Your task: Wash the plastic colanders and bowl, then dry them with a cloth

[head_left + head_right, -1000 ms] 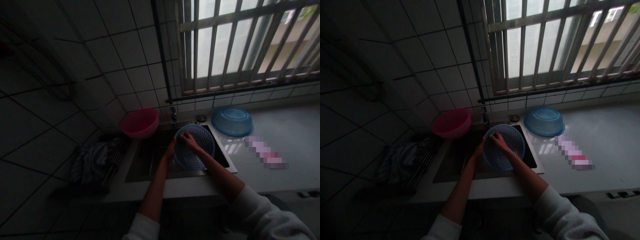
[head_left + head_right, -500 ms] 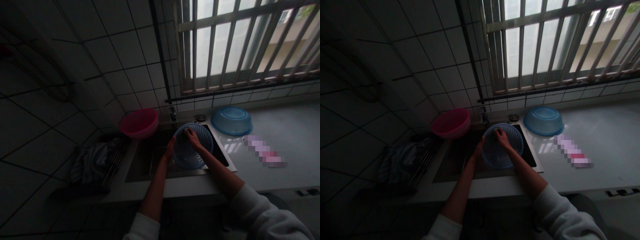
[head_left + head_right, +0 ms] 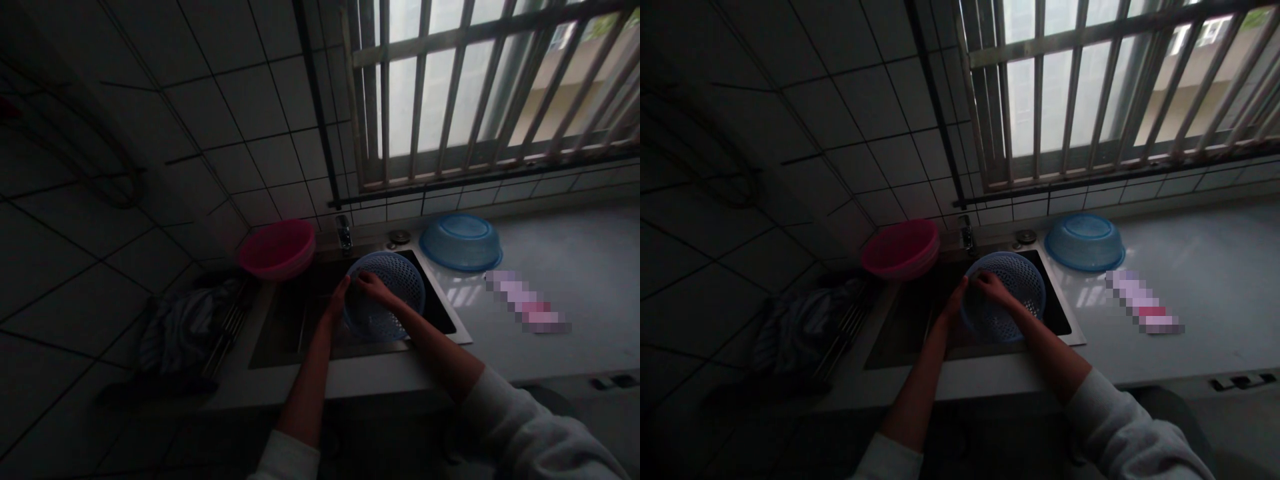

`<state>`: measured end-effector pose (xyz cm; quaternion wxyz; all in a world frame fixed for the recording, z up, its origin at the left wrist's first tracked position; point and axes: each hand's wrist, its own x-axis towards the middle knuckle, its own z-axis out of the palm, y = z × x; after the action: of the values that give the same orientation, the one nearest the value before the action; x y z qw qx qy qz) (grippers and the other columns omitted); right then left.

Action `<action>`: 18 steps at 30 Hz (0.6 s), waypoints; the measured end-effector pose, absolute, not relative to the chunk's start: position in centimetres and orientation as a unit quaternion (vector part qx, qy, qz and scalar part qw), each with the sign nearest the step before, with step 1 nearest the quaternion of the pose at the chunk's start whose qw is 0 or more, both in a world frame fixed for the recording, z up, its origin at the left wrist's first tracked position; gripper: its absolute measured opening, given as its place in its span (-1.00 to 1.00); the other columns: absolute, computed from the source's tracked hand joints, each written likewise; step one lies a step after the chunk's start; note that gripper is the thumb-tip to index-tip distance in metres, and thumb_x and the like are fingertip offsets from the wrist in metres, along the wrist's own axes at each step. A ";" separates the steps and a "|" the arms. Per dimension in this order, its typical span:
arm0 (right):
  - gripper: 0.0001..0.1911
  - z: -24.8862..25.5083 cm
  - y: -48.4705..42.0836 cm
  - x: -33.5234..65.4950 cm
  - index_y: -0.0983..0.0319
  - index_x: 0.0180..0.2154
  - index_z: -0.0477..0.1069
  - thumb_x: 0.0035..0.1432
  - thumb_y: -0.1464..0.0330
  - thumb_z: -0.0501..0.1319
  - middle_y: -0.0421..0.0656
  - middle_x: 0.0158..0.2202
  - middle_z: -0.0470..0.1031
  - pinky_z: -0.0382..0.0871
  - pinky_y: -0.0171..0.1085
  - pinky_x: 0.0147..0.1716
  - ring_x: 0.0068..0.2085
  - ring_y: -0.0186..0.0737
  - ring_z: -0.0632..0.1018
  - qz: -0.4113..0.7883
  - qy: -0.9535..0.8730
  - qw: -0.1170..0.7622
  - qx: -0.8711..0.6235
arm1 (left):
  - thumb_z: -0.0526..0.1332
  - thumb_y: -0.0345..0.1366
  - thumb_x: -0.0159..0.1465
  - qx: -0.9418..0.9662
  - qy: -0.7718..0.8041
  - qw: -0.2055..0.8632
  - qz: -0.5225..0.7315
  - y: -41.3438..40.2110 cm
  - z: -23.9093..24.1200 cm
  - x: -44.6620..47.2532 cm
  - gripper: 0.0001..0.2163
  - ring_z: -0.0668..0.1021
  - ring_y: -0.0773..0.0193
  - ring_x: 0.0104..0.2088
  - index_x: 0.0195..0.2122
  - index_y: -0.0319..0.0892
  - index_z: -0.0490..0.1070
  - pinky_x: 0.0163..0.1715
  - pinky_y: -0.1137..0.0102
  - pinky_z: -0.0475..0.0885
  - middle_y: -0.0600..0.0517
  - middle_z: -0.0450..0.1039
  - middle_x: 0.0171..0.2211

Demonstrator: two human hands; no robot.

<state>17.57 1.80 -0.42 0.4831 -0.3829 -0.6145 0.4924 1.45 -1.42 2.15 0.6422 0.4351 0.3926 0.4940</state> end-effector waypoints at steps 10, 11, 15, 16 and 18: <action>-0.83 -1.8 0.8 16.6 0.21 -0.23 0.57 0.10 0.33 0.32 -0.10 -0.24 0.65 0.49 -0.19 -0.14 -0.25 -0.12 0.56 0.471 -0.711 0.375 -0.364 | 0.49 0.19 0.08 0.447 0.434 0.593 0.510 -1.7 2.9 1.5 -0.43 0.46 -0.22 0.31 -0.07 -0.16 0.67 0.40 -0.01 0.21 -0.15 0.65 0.06; -0.85 -2.1 0.5 16.1 0.21 -0.25 0.57 0.09 0.34 0.33 -0.10 -0.26 0.65 0.49 -0.20 -0.16 -0.28 -0.14 0.56 0.473 -0.725 0.354 -0.354 | 0.48 0.18 0.09 0.449 0.440 0.584 0.514 -1.5 2.9 1.4 -0.45 0.46 -0.20 0.32 -0.07 -0.16 0.67 0.41 0.00 0.20 -0.14 0.65 0.06; -0.76 -1.8 0.9 16.3 0.23 -0.10 0.56 0.17 0.37 0.30 -0.04 -0.12 0.65 0.47 -0.16 -0.05 -0.19 -0.10 0.57 0.393 -0.726 0.401 -0.398 | 0.48 0.19 0.08 0.453 0.439 0.588 0.507 -1.1 2.5 1.4 -0.43 0.47 -0.19 0.31 -0.06 -0.15 0.67 0.41 0.01 0.21 -0.14 0.63 0.10; -0.72 -1.5 1.3 16.9 0.23 -0.05 0.54 0.19 0.38 0.28 -0.02 -0.07 0.64 0.46 -0.13 0.01 -0.13 -0.07 0.58 0.360 -0.712 0.423 -0.429 | 0.48 0.21 0.07 0.453 0.434 0.600 0.497 -1.1 2.4 1.4 -0.41 0.48 -0.20 0.30 -0.04 -0.15 0.66 0.39 -0.01 0.23 -0.14 0.62 0.12; -0.67 -1.1 2.2 18.6 0.27 0.02 0.50 0.21 0.42 0.26 0.06 0.02 0.60 0.41 -0.08 0.10 -0.03 -0.01 0.57 0.296 -0.672 0.441 -0.515 | 0.48 0.23 0.06 0.456 0.422 0.619 0.479 -1.1 2.2 1.4 -0.36 0.50 -0.21 0.27 0.00 -0.16 0.65 0.35 -0.04 0.28 -0.16 0.61 0.13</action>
<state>18.55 2.25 -1.08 0.4415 -0.5151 -0.6723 0.2963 1.44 -1.10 2.21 0.6193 0.4561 0.4225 0.4795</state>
